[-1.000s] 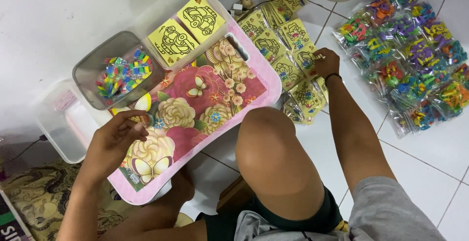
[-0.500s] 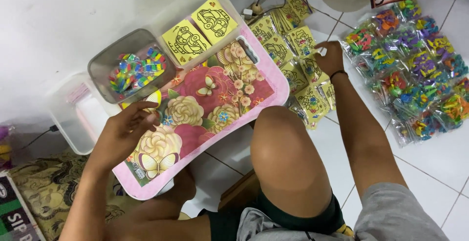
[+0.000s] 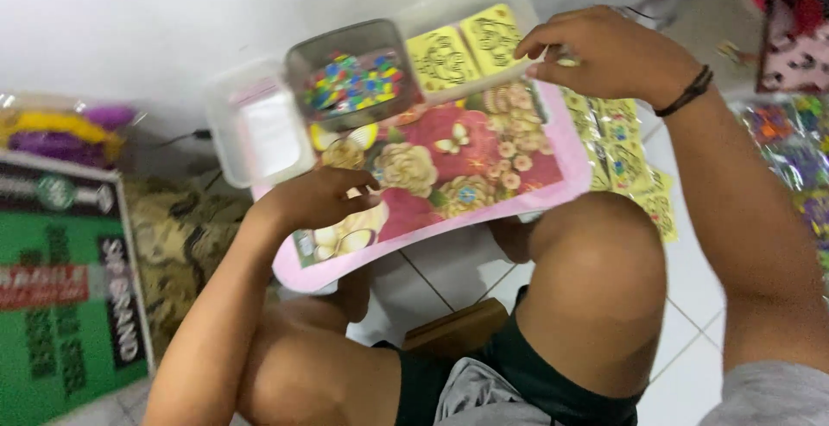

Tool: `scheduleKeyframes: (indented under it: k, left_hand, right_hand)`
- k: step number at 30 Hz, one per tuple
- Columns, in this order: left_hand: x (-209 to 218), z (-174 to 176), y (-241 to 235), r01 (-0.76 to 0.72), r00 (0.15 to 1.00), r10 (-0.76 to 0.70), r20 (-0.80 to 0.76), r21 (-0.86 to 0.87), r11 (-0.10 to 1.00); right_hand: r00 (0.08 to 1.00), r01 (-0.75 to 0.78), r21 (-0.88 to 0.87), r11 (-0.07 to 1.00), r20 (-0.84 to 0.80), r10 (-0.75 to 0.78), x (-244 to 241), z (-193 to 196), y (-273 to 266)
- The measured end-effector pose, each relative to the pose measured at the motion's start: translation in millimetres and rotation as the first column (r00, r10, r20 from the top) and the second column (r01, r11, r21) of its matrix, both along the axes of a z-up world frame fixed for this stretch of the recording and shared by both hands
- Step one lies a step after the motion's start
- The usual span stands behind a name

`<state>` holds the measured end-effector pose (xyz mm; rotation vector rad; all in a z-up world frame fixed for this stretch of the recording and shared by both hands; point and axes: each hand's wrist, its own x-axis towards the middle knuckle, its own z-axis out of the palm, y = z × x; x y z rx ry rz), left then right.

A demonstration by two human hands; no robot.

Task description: The person sits on the floor and packs small colorful stickers into clear plastic bags. They place a yellow paper with a vehicle outline into each bag, add stickers, and then set the filled bags aside.

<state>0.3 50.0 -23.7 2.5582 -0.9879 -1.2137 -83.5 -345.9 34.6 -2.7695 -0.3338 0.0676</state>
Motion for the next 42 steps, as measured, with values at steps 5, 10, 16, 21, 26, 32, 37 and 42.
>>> scheduleKeyframes:
  k: [5, 10, 16, 21, 26, 32, 37, 42]
  left_hand:
    - [-1, -15, 32, 0.060, 0.998, -0.061, 0.026, 0.050, 0.997]
    - [-3, -15, 55, 0.063, 0.995, -0.074, 0.069, 0.144, 0.987]
    - [-4, -23, 73, 0.034, 0.997, -0.046, 0.056, 0.207, 0.978]
    - [-1, -25, 83, 0.082, 0.993, -0.094, 0.064, 0.172, 0.982]
    - [-1, -14, 89, 0.018, 0.998, -0.010, -0.063, 0.120, 0.993]
    - [1, -6, 95, 0.027, 0.998, -0.020, -0.060, 0.110, 0.994]
    - [5, -18, 95, 0.033, 0.999, -0.028, -0.044, 0.113, 0.993]
    - [-1, -10, 88, 0.053, 0.996, -0.062, 0.068, 0.123, 0.991]
  right_hand:
    - [0.976, -0.182, -0.192, 0.964, -0.153, 0.154, 47, 34, 94]
    - [0.934, -0.344, -0.297, 0.891, -0.204, 0.293, 89, 12, 186]
    - [0.823, -0.549, -0.299, 0.781, -0.033, 0.566, 155, -70, 285]
    - [0.839, -0.431, -0.452, 0.781, 0.119, 0.532, 221, -176, 348]
    - [0.921, -0.356, -0.432, 0.829, -0.014, 0.389, 250, -250, 389]
    - [0.932, -0.316, -0.424, 0.849, 0.030, 0.362, 250, -241, 398]
    - [0.941, -0.305, -0.377, 0.874, 0.021, 0.337, 249, -228, 387]
    - [0.945, -0.301, -0.218, 0.928, 0.066, 0.322, 243, -179, 360]
